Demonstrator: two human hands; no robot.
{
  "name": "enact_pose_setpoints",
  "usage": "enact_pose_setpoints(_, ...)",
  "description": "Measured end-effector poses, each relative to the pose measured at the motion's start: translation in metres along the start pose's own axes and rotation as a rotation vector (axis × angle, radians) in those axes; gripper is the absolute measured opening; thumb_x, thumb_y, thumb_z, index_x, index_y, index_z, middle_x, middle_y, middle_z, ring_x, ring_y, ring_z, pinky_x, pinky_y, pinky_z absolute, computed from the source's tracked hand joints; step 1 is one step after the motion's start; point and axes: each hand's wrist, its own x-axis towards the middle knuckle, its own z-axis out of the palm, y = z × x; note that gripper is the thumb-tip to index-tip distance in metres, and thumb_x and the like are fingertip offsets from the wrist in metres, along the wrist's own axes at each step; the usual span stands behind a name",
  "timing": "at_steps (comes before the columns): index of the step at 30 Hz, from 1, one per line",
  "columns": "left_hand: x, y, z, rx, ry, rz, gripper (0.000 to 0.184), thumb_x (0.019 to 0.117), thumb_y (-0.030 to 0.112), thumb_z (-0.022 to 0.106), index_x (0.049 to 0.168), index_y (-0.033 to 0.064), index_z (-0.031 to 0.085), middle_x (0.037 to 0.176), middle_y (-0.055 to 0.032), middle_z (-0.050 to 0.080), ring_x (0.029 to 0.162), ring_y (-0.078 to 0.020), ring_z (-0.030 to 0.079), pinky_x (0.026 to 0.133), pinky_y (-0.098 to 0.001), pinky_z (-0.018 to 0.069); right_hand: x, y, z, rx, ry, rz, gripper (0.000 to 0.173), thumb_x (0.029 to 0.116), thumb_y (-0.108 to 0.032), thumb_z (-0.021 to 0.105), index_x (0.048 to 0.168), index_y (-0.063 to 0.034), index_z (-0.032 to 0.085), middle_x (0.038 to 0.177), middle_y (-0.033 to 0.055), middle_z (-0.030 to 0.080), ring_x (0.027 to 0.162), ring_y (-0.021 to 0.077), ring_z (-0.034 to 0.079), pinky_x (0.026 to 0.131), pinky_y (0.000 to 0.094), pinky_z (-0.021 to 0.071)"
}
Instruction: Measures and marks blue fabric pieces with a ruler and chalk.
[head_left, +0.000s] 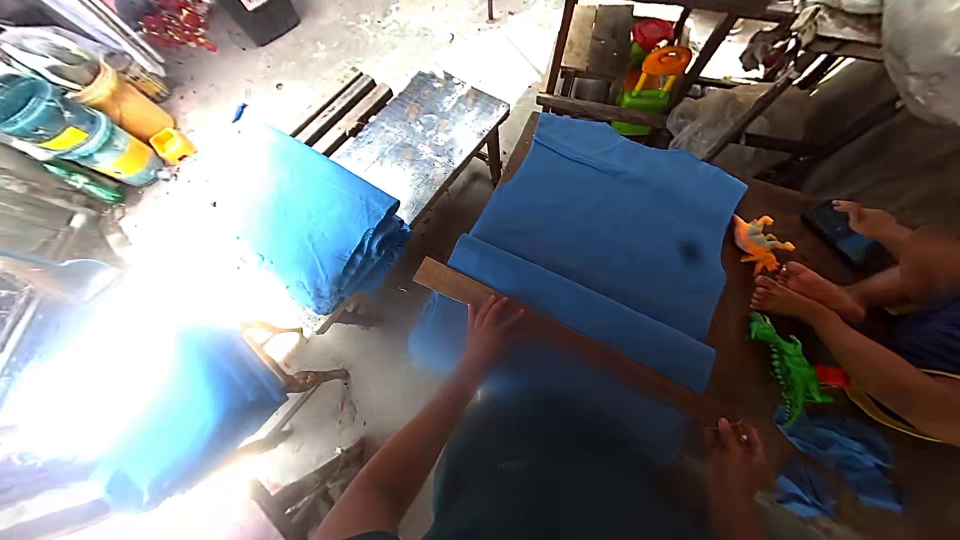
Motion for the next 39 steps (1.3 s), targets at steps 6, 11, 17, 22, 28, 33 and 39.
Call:
enact_pose_setpoints(6, 0.001, -0.004, 0.006, -0.008, 0.052, 0.024, 0.039, 0.1032, 0.052, 0.051, 0.137, 0.0386, 0.065, 0.155, 0.0001, 0.051, 0.151, -0.0275, 0.036, 0.123, -0.0663, 0.0155, -0.001, 0.0, -0.002, 0.009, 0.007, 0.02, 0.055, 0.0997, 0.003, 0.056, 0.15, -0.0001, 0.034, 0.114, 0.0077, 0.055, 0.082, 0.0033, 0.062, 0.072, 0.0177, 0.054)
enact_pose_setpoints(11, 0.002, 0.0, 0.002, -0.027, 0.021, -0.017, 0.039, 0.1024, 0.052, 0.052, 0.135, 0.0373, 0.067, 0.154, 0.0011, 0.053, 0.15, -0.0268, 0.037, 0.123, -0.0657, 0.0146, -0.013, -0.024, -0.007, -0.247, 0.086, -0.052, 0.059, 0.1004, -0.009, 0.062, 0.152, 0.0031, 0.036, 0.137, 0.0195, 0.051, 0.108, 0.016, 0.055, 0.09, 0.0302, 0.048)
enact_pose_setpoints(17, 0.003, 0.0, 0.004, -0.014, 0.053, -0.017, 0.039, 0.1029, 0.052, 0.051, 0.135, 0.0386, 0.067, 0.151, 0.0003, 0.056, 0.148, -0.0294, 0.042, 0.121, -0.0668, 0.0185, -0.016, -0.063, 0.016, -0.608, -0.04, -0.622, 0.036, 0.1069, -0.009, 0.049, 0.129, 0.018, 0.058, 0.125, 0.0357, 0.061, 0.109, 0.031, 0.065, 0.099, 0.0332, 0.0504)
enact_pose_setpoints(22, 0.001, 0.0, 0.005, 0.012, 0.101, 0.014, 0.038, 0.1031, 0.05, 0.051, 0.136, 0.0388, 0.066, 0.15, -0.0015, 0.057, 0.145, -0.0329, 0.045, 0.119, -0.0696, 0.0206, -0.031, -0.055, 0.141, -0.502, -0.698, -0.633, 0.037, 0.105, -0.005, 0.047, 0.133, 0.019, 0.044, 0.111, 0.0259, 0.068, 0.087, 0.0192, 0.072, 0.081, 0.0341, 0.0607)
enact_pose_setpoints(28, 0.0, 0.002, 0.003, 0.014, 0.19, 0.038, 0.035, 0.1007, 0.048, 0.057, 0.131, 0.0361, 0.07, 0.146, -0.0029, 0.061, 0.141, -0.0339, 0.05, 0.117, -0.0693, 0.026, -0.098, -0.023, 0.32, -0.639, -1.178, -0.731, 0.023, 0.102, -0.007, 0.059, 0.118, 0.0069, 0.068, 0.098, 0.015, 0.074, 0.086, 0.0182, 0.073, 0.083, 0.0346, 0.061)
enact_pose_setpoints(33, -0.002, 0.005, 0.001, 0.007, 0.245, 0.043, 0.03, 0.0999, 0.047, 0.059, 0.12, 0.0317, 0.076, 0.134, -0.0037, 0.068, 0.137, -0.0318, 0.055, 0.116, -0.0665, 0.0299, -0.138, 0.002, 0.4, -0.722, -1.285, -0.832, 0.026, 0.1006, -0.006, 0.062, 0.124, 0.0032, 0.066, 0.103, 0.0188, 0.073, 0.087, 0.0277, 0.074, 0.083, 0.0443, 0.0617)
enact_pose_setpoints(39, -0.004, 0.001, 0.006, -0.005, 0.262, 0.04, 0.03, 0.1007, 0.046, 0.058, 0.116, 0.0287, 0.077, 0.132, -0.0019, 0.07, 0.135, -0.0291, 0.056, 0.118, -0.0634, 0.0299, -0.152, 0.014, 0.417, -0.775, -1.238, -0.938, 0.019, 0.1003, -0.007, 0.063, 0.112, 0.0046, 0.071, 0.101, 0.0205, 0.073, 0.091, 0.0321, 0.073, 0.086, 0.0477, 0.0596)
